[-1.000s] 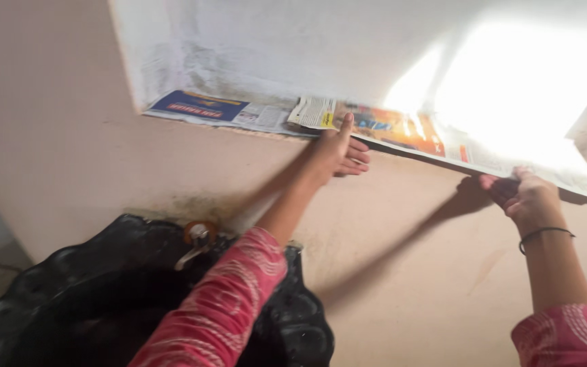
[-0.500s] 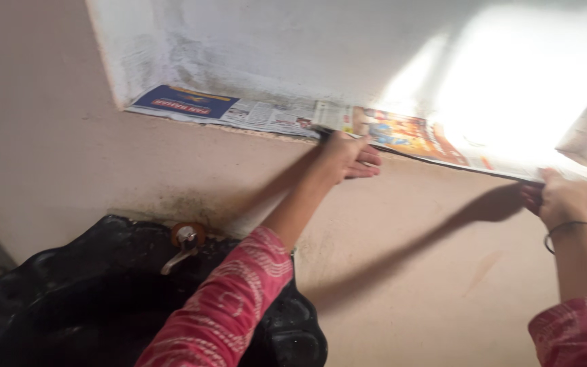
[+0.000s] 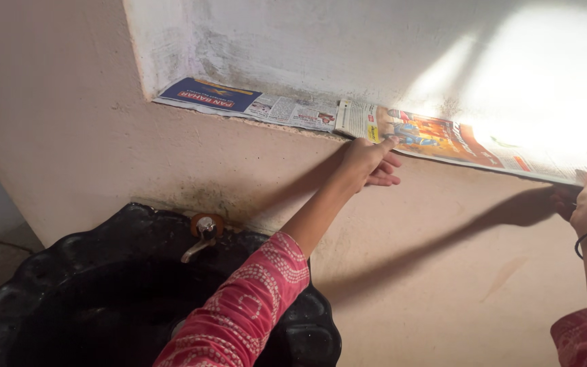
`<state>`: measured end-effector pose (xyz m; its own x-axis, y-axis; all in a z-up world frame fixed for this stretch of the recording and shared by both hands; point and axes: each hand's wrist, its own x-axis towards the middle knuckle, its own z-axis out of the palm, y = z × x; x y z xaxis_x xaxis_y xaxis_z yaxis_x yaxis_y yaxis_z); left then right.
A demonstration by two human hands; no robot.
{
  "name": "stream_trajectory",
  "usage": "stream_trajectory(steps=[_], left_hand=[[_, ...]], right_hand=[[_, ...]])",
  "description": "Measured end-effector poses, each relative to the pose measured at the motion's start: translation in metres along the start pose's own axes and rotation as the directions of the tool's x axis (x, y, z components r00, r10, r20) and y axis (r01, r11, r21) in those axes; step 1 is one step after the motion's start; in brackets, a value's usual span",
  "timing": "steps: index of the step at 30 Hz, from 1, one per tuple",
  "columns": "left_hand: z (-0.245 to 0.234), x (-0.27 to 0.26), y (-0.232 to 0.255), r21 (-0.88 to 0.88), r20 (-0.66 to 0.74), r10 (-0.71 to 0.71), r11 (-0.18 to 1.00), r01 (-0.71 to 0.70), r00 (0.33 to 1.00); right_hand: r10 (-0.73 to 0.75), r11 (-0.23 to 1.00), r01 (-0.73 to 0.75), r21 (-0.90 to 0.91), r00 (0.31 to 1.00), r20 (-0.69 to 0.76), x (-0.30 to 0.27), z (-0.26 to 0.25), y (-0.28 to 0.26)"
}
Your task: The person organizes various bathroom items on the floor, including toothbrushes, toothpaste, and cleaning supplies. They place a newspaper on a wall ledge and arrange a basket of toiletries and other items on top of it.
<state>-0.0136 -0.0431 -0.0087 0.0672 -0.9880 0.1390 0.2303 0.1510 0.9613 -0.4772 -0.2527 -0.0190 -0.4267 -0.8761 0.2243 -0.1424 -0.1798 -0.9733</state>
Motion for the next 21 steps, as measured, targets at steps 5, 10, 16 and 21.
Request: stream_trajectory(steps=[5, 10, 16, 21], left_hand=[[0.011, -0.035, 0.018, 0.319, -0.074, 0.080, 0.946, -0.053, 0.994], [0.037, -0.078, 0.021, 0.894, 0.003, 0.791, 0.272, -0.357, 0.611], [0.059, -0.089, 0.010, 0.956, 0.174, 0.840, -0.020, -0.291, 0.513], [0.099, -0.110, -0.027, 0.941, 0.092, 0.803, 0.124, -0.316, 0.588]], right_hand=[[0.192, 0.980, -0.197, -0.012, 0.967, -0.170, -0.023, 0.004, -0.020], [0.273, 0.957, -0.269, 0.111, 0.962, -0.024, -0.105, 0.008, -0.050], [0.062, 0.998, -0.064, -0.003, 0.977, -0.204, -0.202, 0.032, -0.040], [-0.568, 0.792, 0.450, -0.412, 0.791, -0.229, -0.282, 0.032, 0.025]])
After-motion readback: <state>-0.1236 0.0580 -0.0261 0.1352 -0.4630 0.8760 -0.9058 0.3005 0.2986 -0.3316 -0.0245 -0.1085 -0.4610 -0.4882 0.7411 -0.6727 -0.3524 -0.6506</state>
